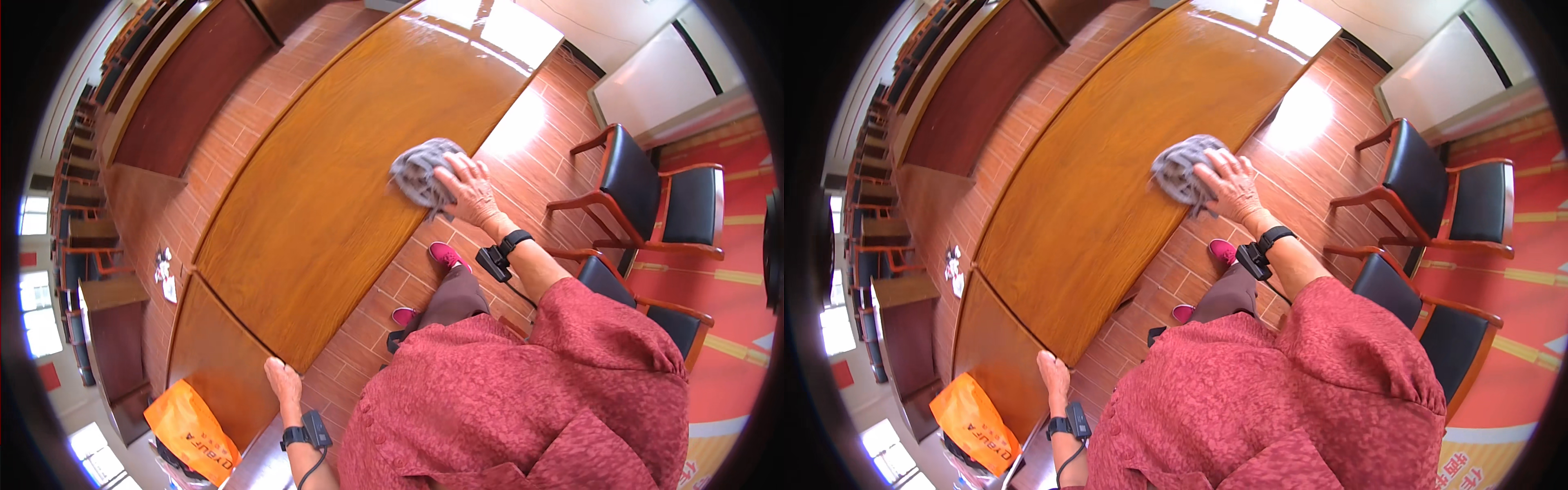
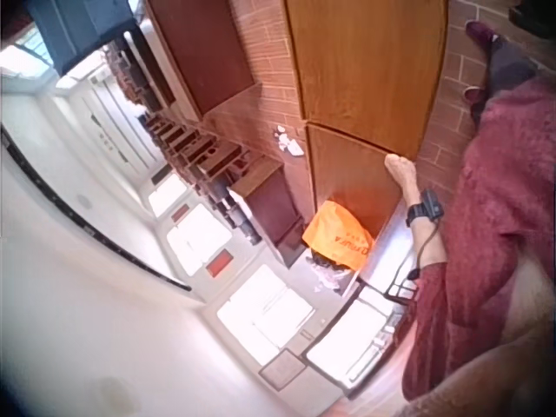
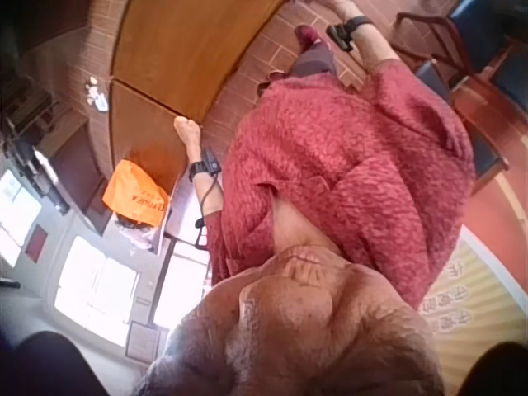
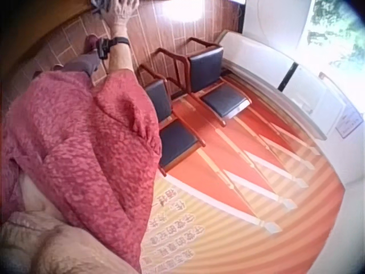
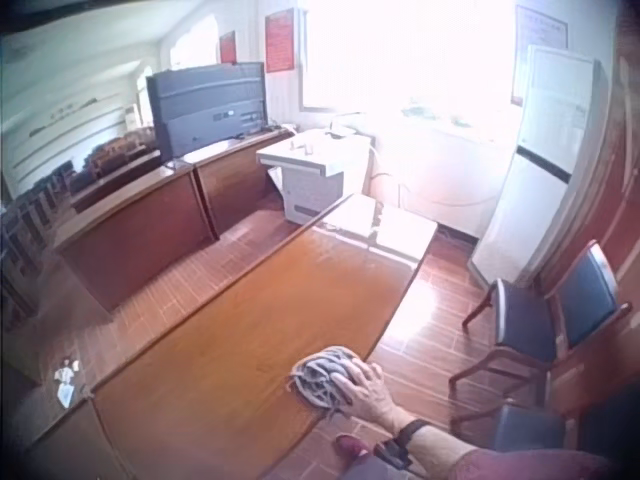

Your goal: Wiping down long wooden tables and chairs in a meeting hall.

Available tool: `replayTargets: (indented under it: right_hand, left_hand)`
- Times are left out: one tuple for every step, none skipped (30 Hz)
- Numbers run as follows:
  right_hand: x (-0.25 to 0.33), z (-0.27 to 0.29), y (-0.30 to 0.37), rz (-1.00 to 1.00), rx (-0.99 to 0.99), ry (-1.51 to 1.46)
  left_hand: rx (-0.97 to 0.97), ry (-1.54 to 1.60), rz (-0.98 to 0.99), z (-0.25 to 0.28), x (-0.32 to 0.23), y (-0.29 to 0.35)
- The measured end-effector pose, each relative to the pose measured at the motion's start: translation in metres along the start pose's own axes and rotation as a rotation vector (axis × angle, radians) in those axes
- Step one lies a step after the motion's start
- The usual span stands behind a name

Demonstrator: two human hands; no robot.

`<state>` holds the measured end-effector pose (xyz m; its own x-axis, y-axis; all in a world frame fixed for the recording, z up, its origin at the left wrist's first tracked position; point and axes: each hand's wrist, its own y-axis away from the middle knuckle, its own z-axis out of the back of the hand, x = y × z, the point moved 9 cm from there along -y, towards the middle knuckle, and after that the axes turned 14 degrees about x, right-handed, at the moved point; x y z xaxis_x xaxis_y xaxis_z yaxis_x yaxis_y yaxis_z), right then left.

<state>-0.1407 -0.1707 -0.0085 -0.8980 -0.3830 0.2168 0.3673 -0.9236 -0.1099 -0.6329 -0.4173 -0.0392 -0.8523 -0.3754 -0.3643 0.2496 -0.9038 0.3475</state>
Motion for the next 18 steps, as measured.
replayTargets:
  right_hand:
    - [-0.032,0.001,0.003,-0.128,-0.089,-0.102]
    - [-0.062,-0.002,0.006,-0.258,-0.178,-0.228]
    - [-0.089,-0.007,0.009,-0.39,-0.272,-0.352]
    - [-0.112,-0.019,0.011,-0.43,-0.407,-0.49]
    - [-0.115,-0.033,0.006,-0.561,-0.459,-0.902]
    - [-0.111,-0.045,0.003,-0.65,-0.435,-1.15]
    - [-0.123,-0.088,0.012,-0.613,-0.622,-1.648]
    - [-0.097,-0.08,0.0,-0.467,-0.502,-1.812]
    - [-0.079,-0.081,-0.005,-0.283,-0.489,-2.017]
    - [-0.062,-0.079,-0.011,-0.252,-0.387,-2.06]
    - [-0.058,-0.097,-0.006,-0.363,-0.392,-2.13]
    - [-0.071,-0.124,0.008,-0.634,-0.38,-2.039]
    - [-0.062,-0.117,0.005,-0.634,-0.29,-2.068]
    - [-0.056,-0.113,0.009,-0.735,-0.295,-2.038]
    - [-0.06,-0.107,0.014,-0.839,-0.313,-2.0]
    - [-0.061,-0.107,0.007,-0.822,-0.318,-2.012]
    - [-0.067,-0.115,0.0,-0.776,-0.189,-2.046]
    - [-0.07,-0.122,-0.004,-0.732,-0.053,-2.069]
  left_hand:
    - [-0.004,-0.031,0.016,-0.002,-0.001,-0.001]
    - [0.002,-0.038,-0.009,-0.005,-0.005,-0.002]
    - [0.008,-0.045,0.027,-0.006,-0.005,-0.005]
    - [0.013,-0.054,0.056,-0.006,-0.004,-0.008]
    - [0.002,-0.035,0.112,-0.008,0.015,-0.004]
    - [-0.01,-0.015,0.162,-0.007,0.03,-0.002]
    - [-0.002,-0.02,0.112,-0.008,0.015,-0.016]
    - [0.059,0.181,0.275,-0.016,0.028,-0.014]
    - [0.128,0.385,0.413,-0.03,0.027,-0.016]
    - [0.127,0.315,0.388,-0.031,0.021,-0.022]
    - [0.13,0.243,0.358,-0.033,0.008,-0.03]
    - [0.229,0.125,0.356,-0.032,-0.033,-0.043]
    - [0.287,0.086,0.337,-0.034,-0.045,-0.049]
    - [0.339,0.207,0.368,-0.033,-0.052,-0.047]
    - [0.399,0.325,0.388,-0.033,-0.067,-0.049]
    - [0.375,0.308,0.401,-0.032,-0.046,-0.045]
    - [0.37,0.284,0.397,-0.036,-0.033,-0.051]
    - [0.372,0.259,0.413,-0.037,-0.039,-0.053]
